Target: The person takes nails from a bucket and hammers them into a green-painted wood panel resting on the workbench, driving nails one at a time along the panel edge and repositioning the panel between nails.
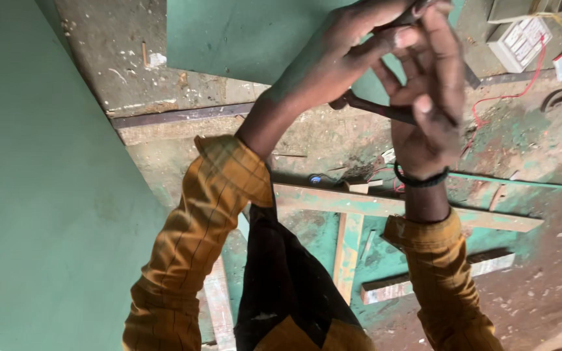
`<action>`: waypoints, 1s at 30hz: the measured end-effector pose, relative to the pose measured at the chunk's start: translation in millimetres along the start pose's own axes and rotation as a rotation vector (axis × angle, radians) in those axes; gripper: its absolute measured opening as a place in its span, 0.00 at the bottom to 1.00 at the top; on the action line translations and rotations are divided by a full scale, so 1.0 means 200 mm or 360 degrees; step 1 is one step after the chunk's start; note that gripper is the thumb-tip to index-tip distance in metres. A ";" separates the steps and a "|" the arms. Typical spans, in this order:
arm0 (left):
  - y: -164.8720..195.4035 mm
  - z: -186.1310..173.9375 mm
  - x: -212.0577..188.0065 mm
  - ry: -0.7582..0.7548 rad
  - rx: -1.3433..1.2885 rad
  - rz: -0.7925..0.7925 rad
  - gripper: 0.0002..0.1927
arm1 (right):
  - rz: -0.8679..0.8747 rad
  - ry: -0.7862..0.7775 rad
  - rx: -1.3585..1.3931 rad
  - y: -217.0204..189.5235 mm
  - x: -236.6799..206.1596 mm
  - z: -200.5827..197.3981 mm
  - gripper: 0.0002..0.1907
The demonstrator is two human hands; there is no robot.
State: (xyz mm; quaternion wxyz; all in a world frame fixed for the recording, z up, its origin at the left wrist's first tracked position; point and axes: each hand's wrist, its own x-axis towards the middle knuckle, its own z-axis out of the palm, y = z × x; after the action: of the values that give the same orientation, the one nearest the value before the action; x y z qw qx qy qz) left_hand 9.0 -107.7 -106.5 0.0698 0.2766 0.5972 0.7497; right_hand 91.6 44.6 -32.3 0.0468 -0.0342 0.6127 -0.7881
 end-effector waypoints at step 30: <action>0.58 0.42 0.47 0.0411 0.2187 -0.0697 0.12 | 0.0155 0.0170 0.0907 0.54 0.03 -0.17 0.19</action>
State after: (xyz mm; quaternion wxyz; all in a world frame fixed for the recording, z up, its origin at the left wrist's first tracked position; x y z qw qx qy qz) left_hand -1.3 -26.9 44.5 -0.0422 0.0418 0.9777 0.2014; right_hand 84.9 50.6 -146.0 0.0601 0.0513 0.3692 -0.9260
